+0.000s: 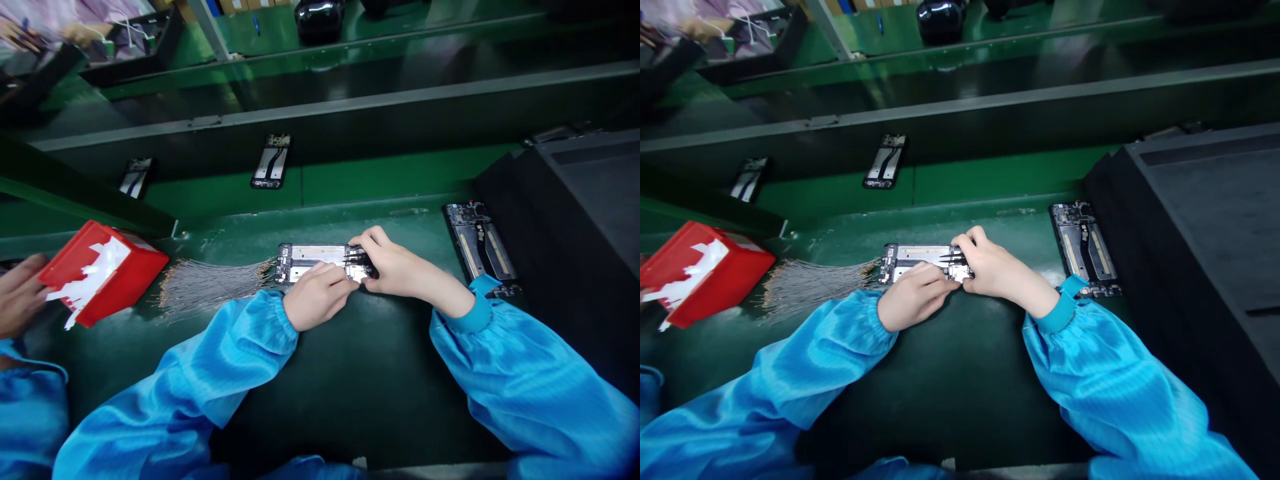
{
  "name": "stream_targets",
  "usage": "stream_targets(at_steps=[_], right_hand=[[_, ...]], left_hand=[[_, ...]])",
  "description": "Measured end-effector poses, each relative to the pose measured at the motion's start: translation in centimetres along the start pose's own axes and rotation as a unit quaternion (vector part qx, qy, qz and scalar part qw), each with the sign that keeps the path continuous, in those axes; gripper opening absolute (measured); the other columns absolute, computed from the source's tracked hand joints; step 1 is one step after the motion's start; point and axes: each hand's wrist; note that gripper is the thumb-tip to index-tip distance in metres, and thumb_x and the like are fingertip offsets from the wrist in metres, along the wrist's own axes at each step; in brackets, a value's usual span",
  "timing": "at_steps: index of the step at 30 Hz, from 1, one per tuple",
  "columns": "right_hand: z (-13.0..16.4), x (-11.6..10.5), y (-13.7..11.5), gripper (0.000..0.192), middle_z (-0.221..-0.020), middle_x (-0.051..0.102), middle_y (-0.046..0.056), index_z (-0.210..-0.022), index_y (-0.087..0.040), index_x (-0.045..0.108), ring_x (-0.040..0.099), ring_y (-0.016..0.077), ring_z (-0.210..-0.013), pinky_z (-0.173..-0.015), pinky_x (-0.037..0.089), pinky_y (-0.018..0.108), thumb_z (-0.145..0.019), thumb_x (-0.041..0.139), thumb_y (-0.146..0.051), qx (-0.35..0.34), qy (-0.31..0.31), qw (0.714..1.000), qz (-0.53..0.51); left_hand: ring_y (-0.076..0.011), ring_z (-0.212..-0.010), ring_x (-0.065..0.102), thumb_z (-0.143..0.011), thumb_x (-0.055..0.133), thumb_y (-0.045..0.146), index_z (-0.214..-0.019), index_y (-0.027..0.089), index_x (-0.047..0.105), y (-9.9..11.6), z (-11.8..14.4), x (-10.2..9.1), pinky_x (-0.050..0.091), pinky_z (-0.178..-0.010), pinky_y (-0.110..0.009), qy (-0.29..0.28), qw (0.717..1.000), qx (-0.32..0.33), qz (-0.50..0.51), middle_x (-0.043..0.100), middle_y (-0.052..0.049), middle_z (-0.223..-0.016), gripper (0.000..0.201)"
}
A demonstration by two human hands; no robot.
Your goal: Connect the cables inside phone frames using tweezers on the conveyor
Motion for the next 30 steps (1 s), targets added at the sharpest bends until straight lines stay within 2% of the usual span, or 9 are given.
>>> stream_targets(at_steps=[4,8,18,24,30], right_hand=[[0.1,-0.1,0.4,0.055,-0.106,0.04,0.006,-0.114,-0.023,0.038,0.054,0.0162,-0.072,-0.066,0.048,0.031,-0.063,0.058,-0.016,-0.009,-0.004,1.0,0.001],[0.1,-0.2,0.4,0.053,-0.106,0.04,0.006,-0.114,-0.023,0.038,0.054,0.0165,-0.073,-0.066,0.048,0.032,-0.065,0.059,-0.021,-0.009,-0.005,1.0,0.006],[-0.1,-0.1,0.0,0.047,-0.105,0.04,0.006,-0.109,-0.022,0.041,0.055,0.0165,-0.072,-0.066,0.047,0.031,-0.066,0.059,-0.022,0.01,-0.009,0.999,0.035],[-0.4,-0.3,-0.8,0.046,-0.105,0.039,0.006,-0.107,-0.021,0.04,0.053,0.0141,-0.066,-0.06,0.046,0.03,-0.064,0.058,-0.022,0.047,-0.037,0.997,0.056],[-0.4,-0.5,-1.0,0.046,-0.105,0.039,0.006,-0.107,-0.02,0.04,0.052,0.0141,-0.066,-0.061,0.045,0.03,-0.064,0.056,-0.022,0.05,-0.047,0.996,0.063]], left_hand=[[-0.0136,-0.072,0.049,-0.086,0.038,0.018,-0.103,0.019,0.059,-1.7,0.6,-0.8,0.043,-0.069,-0.026,-0.014,1.0,0.025,0.006,0.054,-0.003,-0.078,0.027],[-0.0121,-0.07,0.046,-0.085,0.037,0.015,-0.104,0.02,0.06,-2.7,1.2,-0.7,0.042,-0.065,-0.023,-0.01,0.998,0.047,0.031,0.05,-0.002,-0.075,0.029],[-0.0109,-0.065,0.041,-0.085,0.04,0.016,-0.101,0.022,0.062,-2.6,1.0,-0.6,0.038,-0.06,-0.021,0.003,0.999,0.05,0.019,0.046,-0.001,-0.072,0.027],[-0.0113,-0.066,0.042,-0.085,0.039,0.015,-0.098,0.021,0.062,-2.5,1.0,-0.7,0.039,-0.061,-0.022,0.005,0.998,0.059,0.019,0.047,-0.002,-0.073,0.027],[-0.0121,-0.066,0.044,-0.085,0.039,0.015,-0.098,0.019,0.061,-2.6,0.9,-0.7,0.041,-0.062,-0.023,0.006,0.997,0.07,0.021,0.048,-0.002,-0.073,0.026]])
Point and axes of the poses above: each hand's wrist, its own z-axis away from the middle knuckle, its own x-axis out of the palm, y = z × x
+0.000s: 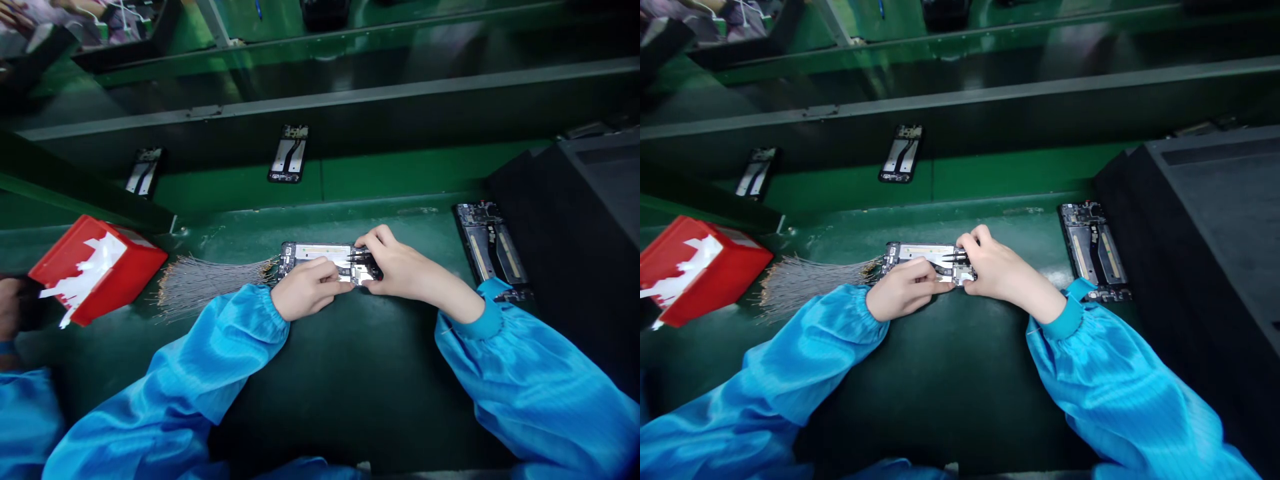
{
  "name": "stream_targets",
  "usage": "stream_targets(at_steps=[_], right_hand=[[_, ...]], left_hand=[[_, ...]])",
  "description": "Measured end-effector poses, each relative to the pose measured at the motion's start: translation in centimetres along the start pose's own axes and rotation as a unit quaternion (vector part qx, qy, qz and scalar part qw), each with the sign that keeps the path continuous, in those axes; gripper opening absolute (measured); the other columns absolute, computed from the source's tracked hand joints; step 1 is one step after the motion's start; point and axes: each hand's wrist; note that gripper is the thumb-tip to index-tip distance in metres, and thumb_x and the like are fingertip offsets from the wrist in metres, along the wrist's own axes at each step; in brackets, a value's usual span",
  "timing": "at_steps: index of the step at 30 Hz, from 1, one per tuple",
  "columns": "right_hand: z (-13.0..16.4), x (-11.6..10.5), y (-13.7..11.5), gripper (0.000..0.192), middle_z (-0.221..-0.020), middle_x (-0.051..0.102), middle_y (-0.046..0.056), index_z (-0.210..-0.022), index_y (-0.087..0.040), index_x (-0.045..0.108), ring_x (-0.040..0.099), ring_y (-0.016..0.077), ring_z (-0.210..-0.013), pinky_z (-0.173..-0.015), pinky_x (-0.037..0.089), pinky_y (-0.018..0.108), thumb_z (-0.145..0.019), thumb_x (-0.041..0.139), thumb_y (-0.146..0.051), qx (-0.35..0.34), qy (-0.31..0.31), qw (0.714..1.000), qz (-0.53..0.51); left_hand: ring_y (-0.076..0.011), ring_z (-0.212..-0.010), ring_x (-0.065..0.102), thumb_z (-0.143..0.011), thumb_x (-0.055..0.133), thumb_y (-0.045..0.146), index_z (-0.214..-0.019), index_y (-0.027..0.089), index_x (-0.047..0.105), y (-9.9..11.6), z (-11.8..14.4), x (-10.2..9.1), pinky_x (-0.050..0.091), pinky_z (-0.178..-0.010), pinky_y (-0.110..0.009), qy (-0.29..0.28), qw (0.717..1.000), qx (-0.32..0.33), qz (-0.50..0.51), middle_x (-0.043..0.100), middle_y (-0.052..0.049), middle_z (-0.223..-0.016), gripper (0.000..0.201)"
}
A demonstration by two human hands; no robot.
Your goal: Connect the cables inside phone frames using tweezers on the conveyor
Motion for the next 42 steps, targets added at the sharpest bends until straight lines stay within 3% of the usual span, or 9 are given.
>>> stream_targets(at_steps=[11,25,31,36,39,42], right_hand=[[-0.4,0.3,-0.3,0.048,-0.099,0.039,0.004,-0.105,-0.022,0.039,0.051,0.0121,-0.062,-0.056,0.042,0.027,-0.065,0.061,-0.037,0.011,0.031,0.999,0.036],[-1.1,-0.1,-0.2,0.051,-0.095,0.04,0.002,-0.101,-0.023,0.039,0.047,0.0095,-0.054,-0.046,0.034,0.024,-0.062,0.063,-0.046,0.017,0.008,0.997,0.08],[-1.1,-0.1,-1.4,0.042,-0.093,0.043,0.004,-0.098,-0.021,0.042,0.048,0.0132,-0.06,-0.048,0.032,0.025,-0.064,0.06,-0.037,0.037,0.019,0.989,0.139],[-1.3,0.1,-1.2,0.038,-0.096,0.045,0.008,-0.099,-0.019,0.045,0.049,0.0211,-0.08,-0.065,0.039,0.03,-0.064,0.061,-0.026,-0.041,0.04,0.99,0.129],[-1.4,0.1,-0.5,0.038,-0.097,0.046,0.007,-0.1,-0.019,0.045,0.048,0.0216,-0.086,-0.07,0.04,0.031,-0.067,0.062,-0.027,-0.101,0.043,0.99,0.093],[-1.4,0.1,-0.1,0.037,-0.096,0.047,0.007,-0.098,-0.018,0.045,0.049,0.0211,-0.084,-0.069,0.04,0.031,-0.068,0.063,-0.031,-0.114,0.045,0.988,0.089]], left_hand=[[-0.0125,-0.07,0.051,-0.081,0.04,0.015,-0.087,0.016,0.061,0.1,-0.1,0.0,0.044,-0.065,-0.023,0.008,0.991,-0.065,0.116,0.057,-0.004,-0.076,0.022],[-0.0112,-0.065,0.05,-0.08,0.041,0.016,-0.083,0.019,0.063,0.1,-0.2,0.2,0.041,-0.062,-0.022,0.007,0.994,-0.06,0.09,0.056,-0.002,-0.073,0.023],[-0.0118,-0.067,0.05,-0.08,0.041,0.016,-0.084,0.019,0.063,0.0,-0.2,0.3,0.042,-0.065,-0.023,-0.001,0.995,-0.054,0.085,0.056,-0.002,-0.075,0.022],[-0.0138,-0.072,0.049,-0.081,0.041,0.016,-0.084,0.019,0.061,0.2,-0.1,0.3,0.041,-0.067,-0.025,0.016,0.995,-0.067,0.072,0.056,-0.003,-0.075,0.021],[-0.0146,-0.073,0.048,-0.08,0.043,0.016,-0.082,0.018,0.058,0.4,-0.2,0.3,0.041,-0.068,-0.026,0.034,0.99,-0.122,0.065,0.055,-0.002,-0.072,0.016],[-0.0142,-0.07,0.047,-0.076,0.044,0.014,-0.077,0.016,0.054,0.5,-0.4,0.3,0.041,-0.066,-0.025,0.031,0.984,-0.163,0.068,0.052,-0.001,-0.069,0.01]])
Point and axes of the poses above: each hand's wrist, its own z-axis away from the middle knuckle, its own x-axis out of the palm, y = z × x
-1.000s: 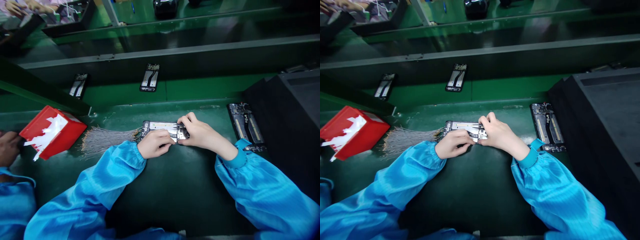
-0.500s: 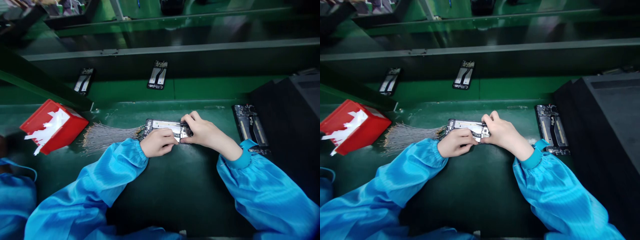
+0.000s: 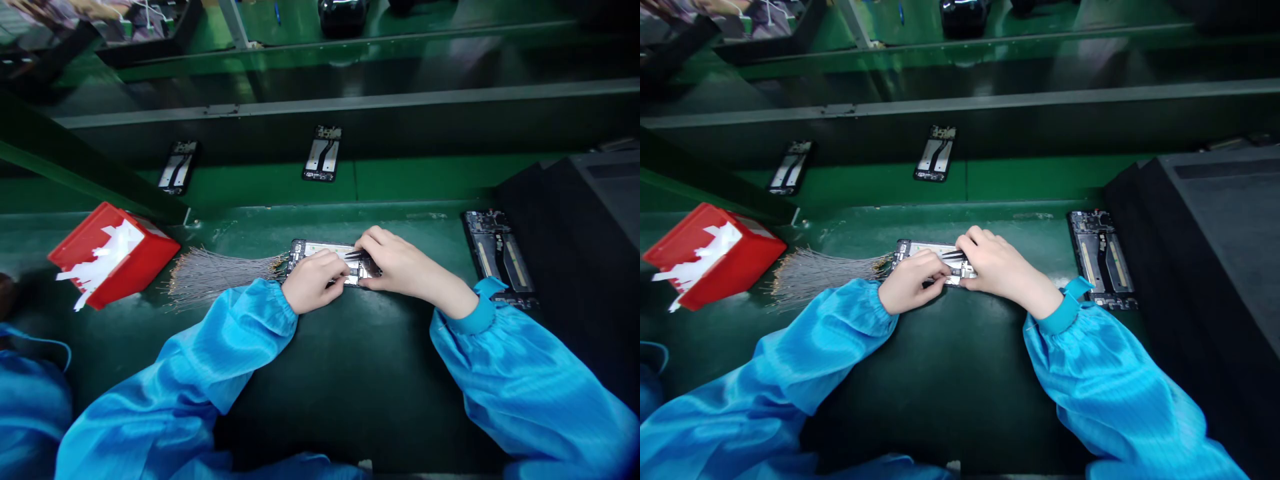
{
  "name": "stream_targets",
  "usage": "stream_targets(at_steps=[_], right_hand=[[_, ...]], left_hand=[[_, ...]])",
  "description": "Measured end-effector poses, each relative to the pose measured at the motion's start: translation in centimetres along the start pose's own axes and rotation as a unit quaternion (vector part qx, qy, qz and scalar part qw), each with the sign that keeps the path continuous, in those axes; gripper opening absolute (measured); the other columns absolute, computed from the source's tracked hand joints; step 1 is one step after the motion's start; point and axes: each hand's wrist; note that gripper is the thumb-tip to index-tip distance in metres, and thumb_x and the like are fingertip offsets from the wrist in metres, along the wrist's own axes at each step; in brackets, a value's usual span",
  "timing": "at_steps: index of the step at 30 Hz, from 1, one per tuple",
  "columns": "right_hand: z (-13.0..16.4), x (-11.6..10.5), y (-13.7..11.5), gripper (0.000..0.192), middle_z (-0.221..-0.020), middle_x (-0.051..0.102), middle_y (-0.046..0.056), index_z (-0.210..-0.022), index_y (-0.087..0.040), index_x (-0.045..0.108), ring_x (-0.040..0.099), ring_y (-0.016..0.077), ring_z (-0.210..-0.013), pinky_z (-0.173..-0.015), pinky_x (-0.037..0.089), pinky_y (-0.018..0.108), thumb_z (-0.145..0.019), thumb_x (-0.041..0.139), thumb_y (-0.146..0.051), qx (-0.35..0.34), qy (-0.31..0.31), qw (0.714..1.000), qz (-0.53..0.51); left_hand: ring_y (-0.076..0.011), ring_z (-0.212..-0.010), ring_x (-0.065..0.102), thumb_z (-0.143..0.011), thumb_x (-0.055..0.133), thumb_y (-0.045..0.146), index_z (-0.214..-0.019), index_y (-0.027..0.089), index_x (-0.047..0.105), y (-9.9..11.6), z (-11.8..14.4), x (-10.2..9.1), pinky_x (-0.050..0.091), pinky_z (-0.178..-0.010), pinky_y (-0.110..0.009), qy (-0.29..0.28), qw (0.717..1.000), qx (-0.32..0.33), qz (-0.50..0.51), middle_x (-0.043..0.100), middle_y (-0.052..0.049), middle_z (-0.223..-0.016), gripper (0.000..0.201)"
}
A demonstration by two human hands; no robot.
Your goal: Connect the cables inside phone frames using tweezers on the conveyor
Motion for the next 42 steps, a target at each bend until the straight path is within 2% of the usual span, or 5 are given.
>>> stream_targets(at_steps=[17,27,36,39,42], right_hand=[[-0.7,-0.6,-0.6,0.034,-0.091,0.05,0.006,-0.088,-0.018,0.044,0.051,0.0192,-0.075,-0.056,0.034,0.028,-0.067,0.063,-0.038,0.011,-0.024,0.995,0.093],[-1.4,-0.6,-1.2,0.032,-0.094,0.047,0.007,-0.086,-0.018,0.045,0.049,0.0204,-0.078,-0.056,0.036,0.028,-0.062,0.062,-0.029,0.06,-0.069,0.994,0.065],[-1.5,-0.8,-1.6,0.035,-0.097,0.045,0.01,-0.091,-0.016,0.047,0.049,0.0229,-0.084,-0.062,0.041,0.031,-0.063,0.062,-0.029,0.083,-0.088,0.991,0.049],[-1.6,-1.0,-1.8,0.036,-0.099,0.045,0.01,-0.092,-0.016,0.047,0.049,0.0231,-0.084,-0.063,0.042,0.031,-0.063,0.063,-0.03,0.089,-0.088,0.991,0.043],[-1.7,-1.3,-1.5,0.034,-0.097,0.046,0.009,-0.091,-0.017,0.048,0.05,0.0222,-0.082,-0.063,0.041,0.031,-0.066,0.061,-0.035,0.08,-0.092,0.992,0.021]], left_hand=[[-0.0127,-0.068,0.046,-0.077,0.045,0.014,-0.072,0.016,0.053,-0.1,-0.3,-0.1,0.039,-0.066,-0.023,-0.001,0.999,-0.014,0.03,0.05,0.0,-0.066,0.01],[-0.0124,-0.064,0.044,-0.071,0.044,0.013,-0.068,0.017,0.054,-0.2,-0.2,-0.7,0.038,-0.065,-0.024,-0.07,0.993,0.075,0.052,0.051,0.0,-0.063,0.012],[-0.013,-0.065,0.046,-0.072,0.043,0.014,-0.069,0.018,0.056,-0.2,-0.2,-0.9,0.039,-0.065,-0.024,-0.083,0.991,0.102,0.027,0.053,0.0,-0.065,0.013],[-0.013,-0.066,0.047,-0.075,0.045,0.017,-0.073,0.018,0.056,-0.2,-0.3,-2.6,0.041,-0.066,-0.025,-0.011,0.996,0.082,0.019,0.055,-0.001,-0.067,0.011],[-0.0137,-0.07,0.048,-0.079,0.043,0.019,-0.074,0.017,0.056,-1.1,-2.0,-4.8,0.041,-0.069,-0.027,0.125,0.99,-0.031,-0.057,0.054,-0.001,-0.07,0.013]])
Point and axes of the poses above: each hand's wrist, its own z-axis away from the middle knuckle, its own x-axis out of the palm, y = z × x
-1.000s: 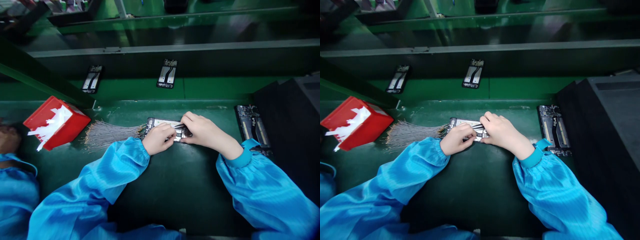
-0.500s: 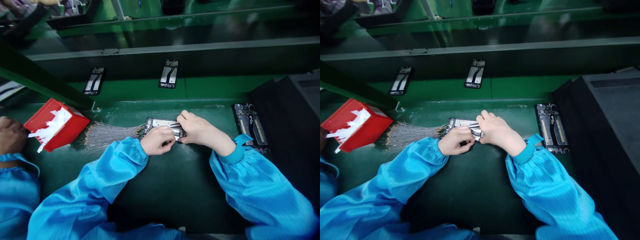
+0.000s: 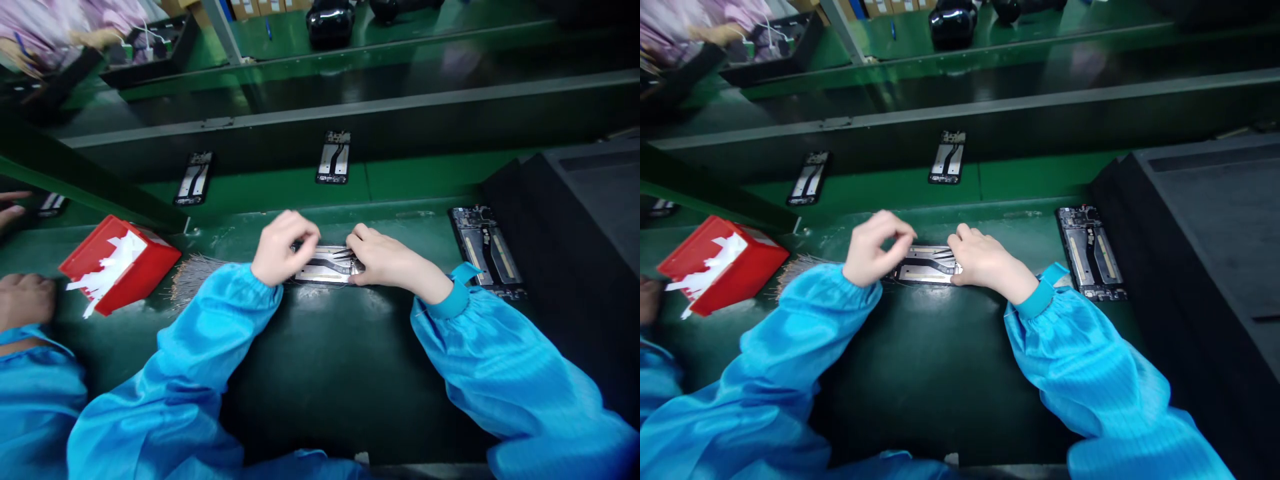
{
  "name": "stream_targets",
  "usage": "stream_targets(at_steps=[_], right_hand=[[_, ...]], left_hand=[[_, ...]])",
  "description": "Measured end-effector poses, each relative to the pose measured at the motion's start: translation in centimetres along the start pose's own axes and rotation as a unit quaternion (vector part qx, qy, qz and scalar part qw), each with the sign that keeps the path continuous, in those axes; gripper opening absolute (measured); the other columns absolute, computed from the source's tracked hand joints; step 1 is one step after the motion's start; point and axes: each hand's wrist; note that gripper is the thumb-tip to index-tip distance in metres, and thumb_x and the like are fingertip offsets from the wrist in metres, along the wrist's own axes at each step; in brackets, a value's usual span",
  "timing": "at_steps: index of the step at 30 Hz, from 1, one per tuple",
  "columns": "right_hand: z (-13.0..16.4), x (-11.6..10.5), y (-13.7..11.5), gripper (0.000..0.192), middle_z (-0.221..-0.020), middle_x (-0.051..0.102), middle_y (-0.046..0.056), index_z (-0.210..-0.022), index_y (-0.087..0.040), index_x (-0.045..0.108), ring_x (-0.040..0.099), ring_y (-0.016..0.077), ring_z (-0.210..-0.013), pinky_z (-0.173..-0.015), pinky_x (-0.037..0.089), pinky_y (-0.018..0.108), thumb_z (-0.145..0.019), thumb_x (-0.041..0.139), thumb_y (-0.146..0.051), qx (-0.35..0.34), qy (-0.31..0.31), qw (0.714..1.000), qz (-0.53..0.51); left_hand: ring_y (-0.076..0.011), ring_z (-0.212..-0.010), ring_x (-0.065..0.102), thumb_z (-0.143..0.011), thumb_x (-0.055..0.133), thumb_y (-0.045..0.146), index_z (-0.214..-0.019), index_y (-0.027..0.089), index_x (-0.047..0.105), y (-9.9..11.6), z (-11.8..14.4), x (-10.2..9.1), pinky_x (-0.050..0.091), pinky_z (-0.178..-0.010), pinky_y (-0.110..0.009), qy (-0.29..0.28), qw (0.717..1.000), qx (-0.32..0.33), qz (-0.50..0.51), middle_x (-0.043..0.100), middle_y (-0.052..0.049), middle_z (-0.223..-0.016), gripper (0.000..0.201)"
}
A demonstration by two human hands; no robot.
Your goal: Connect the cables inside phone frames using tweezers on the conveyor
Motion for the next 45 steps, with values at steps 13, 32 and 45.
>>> stream_targets(at_steps=[13,32,45], right_hand=[[0.5,0.6,-0.6,0.058,-0.102,0.05,0.012,-0.1,-0.014,0.05,0.051,0.0296,-0.093,-0.072,0.043,0.04,-0.058,0.069,-0.048,-0.012,0.044,0.997,0.059],[0.4,-1.2,3.5,0.011,-0.088,0.051,0.01,-0.085,-0.015,0.05,0.048,0.0229,-0.083,-0.071,0.036,0.032,-0.079,0.045,-0.023,0.05,0.294,0.95,0.088],[0.0,1.6,2.1,0.043,-0.092,0.058,0.009,-0.095,-0.018,0.055,0.055,0.0263,-0.082,-0.068,0.041,0.035,-0.063,0.069,-0.042,-0.085,0.076,0.987,0.114]], left_hand=[[-0.0381,-0.114,0.033,-0.074,0.057,0.047,-0.122,0.021,0.04,-3.7,-14.0,10.2,0.028,-0.093,-0.049,-0.061,0.946,-0.286,-0.141,0.029,-0.015,-0.126,0.057],[-0.0218,-0.103,0.043,-0.068,0.054,0.019,-0.099,0.019,0.055,0.7,0.5,2.3,0.039,-0.092,-0.037,-0.106,0.994,0.013,0.004,0.04,-0.006,-0.103,0.032],[-0.0325,-0.121,0.029,-0.067,0.068,0.029,-0.089,0.018,0.052,-0.5,4.6,-3.2,0.031,-0.096,-0.05,-0.211,0.964,0.01,-0.162,0.041,-0.011,-0.117,0.029]])
Point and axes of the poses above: each hand's wrist, its own z-axis away from the middle knuckle, its own x-axis out of the palm, y = z × x
